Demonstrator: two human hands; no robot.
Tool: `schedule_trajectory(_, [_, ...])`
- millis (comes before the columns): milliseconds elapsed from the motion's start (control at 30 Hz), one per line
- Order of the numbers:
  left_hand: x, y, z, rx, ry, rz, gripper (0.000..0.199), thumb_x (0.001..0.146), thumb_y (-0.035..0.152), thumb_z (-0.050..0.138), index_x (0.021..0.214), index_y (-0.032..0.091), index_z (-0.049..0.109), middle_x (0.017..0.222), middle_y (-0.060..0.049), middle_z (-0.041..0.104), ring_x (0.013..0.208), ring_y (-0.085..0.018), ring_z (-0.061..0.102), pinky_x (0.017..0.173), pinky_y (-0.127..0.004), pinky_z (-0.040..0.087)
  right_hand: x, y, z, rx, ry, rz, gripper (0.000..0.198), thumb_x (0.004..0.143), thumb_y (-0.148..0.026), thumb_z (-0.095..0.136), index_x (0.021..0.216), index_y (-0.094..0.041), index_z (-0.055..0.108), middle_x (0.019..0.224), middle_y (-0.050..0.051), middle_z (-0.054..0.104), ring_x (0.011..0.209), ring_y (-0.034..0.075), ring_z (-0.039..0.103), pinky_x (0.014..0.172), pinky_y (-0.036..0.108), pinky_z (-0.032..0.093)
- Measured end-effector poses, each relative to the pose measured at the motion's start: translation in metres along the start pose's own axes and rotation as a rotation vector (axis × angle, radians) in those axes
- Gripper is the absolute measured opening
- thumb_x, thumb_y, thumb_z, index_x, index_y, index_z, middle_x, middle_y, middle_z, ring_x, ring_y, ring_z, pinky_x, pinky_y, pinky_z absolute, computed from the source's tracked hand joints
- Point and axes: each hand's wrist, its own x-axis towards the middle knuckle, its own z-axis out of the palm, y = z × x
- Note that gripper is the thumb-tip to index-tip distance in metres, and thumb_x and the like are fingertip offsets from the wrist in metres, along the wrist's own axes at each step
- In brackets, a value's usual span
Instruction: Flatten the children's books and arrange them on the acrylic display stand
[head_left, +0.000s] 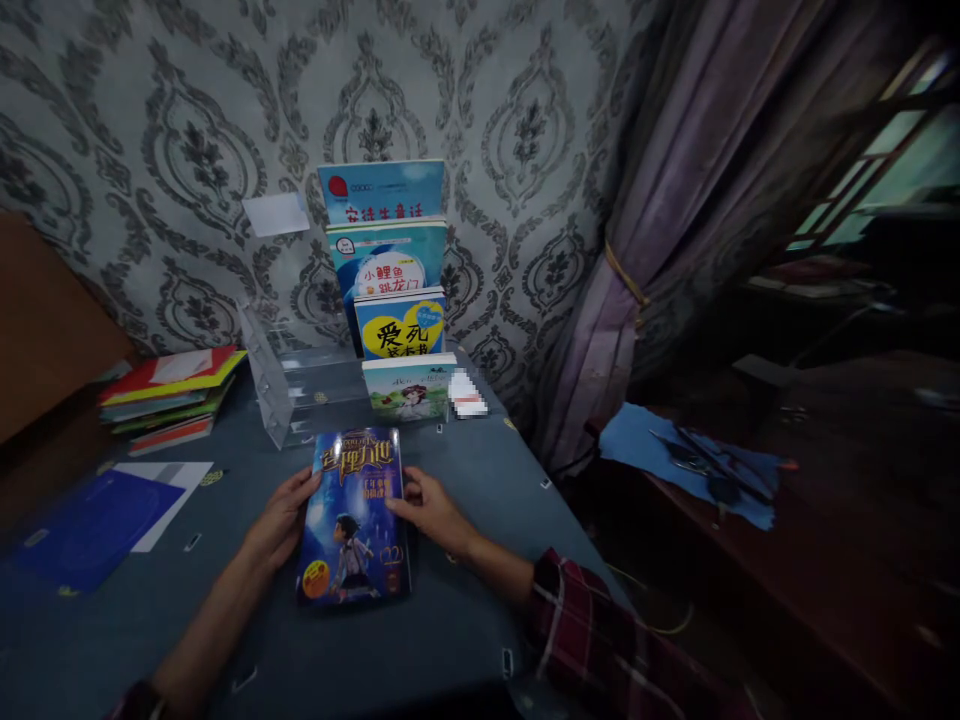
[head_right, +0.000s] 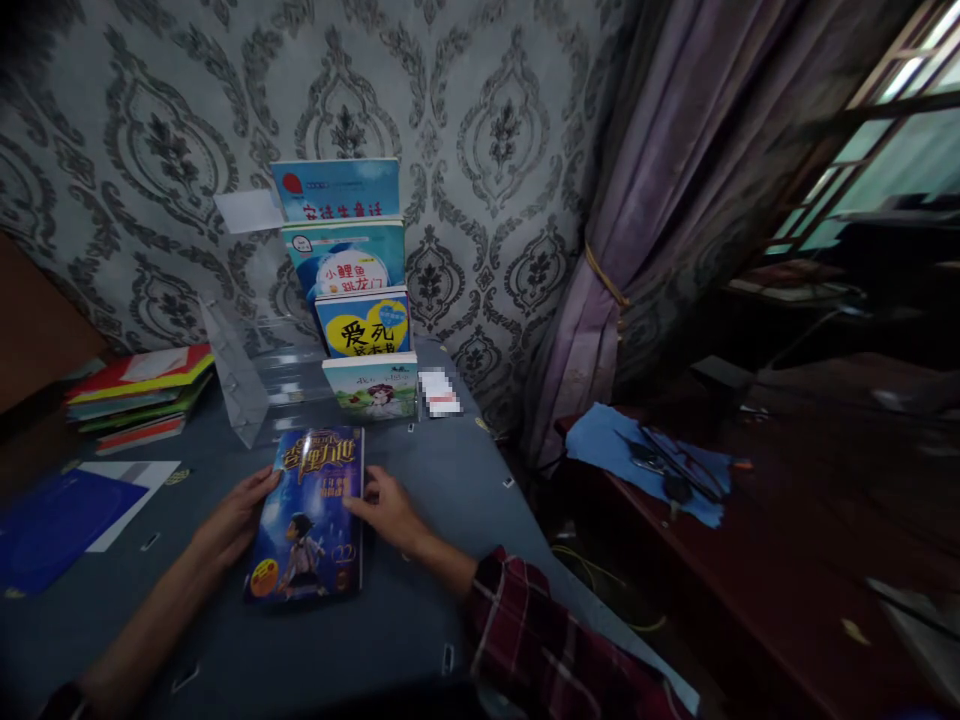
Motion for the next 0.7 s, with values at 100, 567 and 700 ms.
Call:
schedule_trajectory(100, [0.001,-0.002,0.004,-0.014,0.013,-0.02,0.018,0.085,0.007,0.068,0.102,0.011,0.071,0.086,-0.008,0.08,0.068,-0.017,0.076,0.065,-0.023,0.062,0.001,-0.003,-0.009,0.153,-0.124,0.093,0.048,0.073,-0.051,0.08,0.107,-0.019,0.066,0.085,0.0,0.069,0.064,0.011,0.057,0.054,0.021,0.039])
schedule_trajectory(567, [0.038,0.02,0.059,0.105,-0.311,0.116,0.042,0.068,0.033,0.09,0.103,0.015,0.073,0.087,-0.006,0.078,0.063,-0.015,0.07,0.059,-0.024,0.058,0.001,-0.041,-0.065,0.147,0.035,-0.022,0.048,0.071,-0.055,0.084,0.1,-0.019,0.069,0.076,-0.001,0.066,0.054,0.007,0.047,0.044,0.019,0.026])
schedule_trajectory(700, [0.048,0.028,0.076,0.136,-0.323,0.201,0.052,0.065,0.042,0.091,0.105,0.015,0.071,0.088,-0.006,0.077,0.066,-0.017,0.07,0.059,-0.027,0.058,0.017,-0.054,-0.085,0.07,0.043,-0.085,0.047,0.073,-0.053,0.082,0.106,-0.021,0.07,0.081,0.0,0.069,0.056,0.009,0.051,0.044,0.02,0.029])
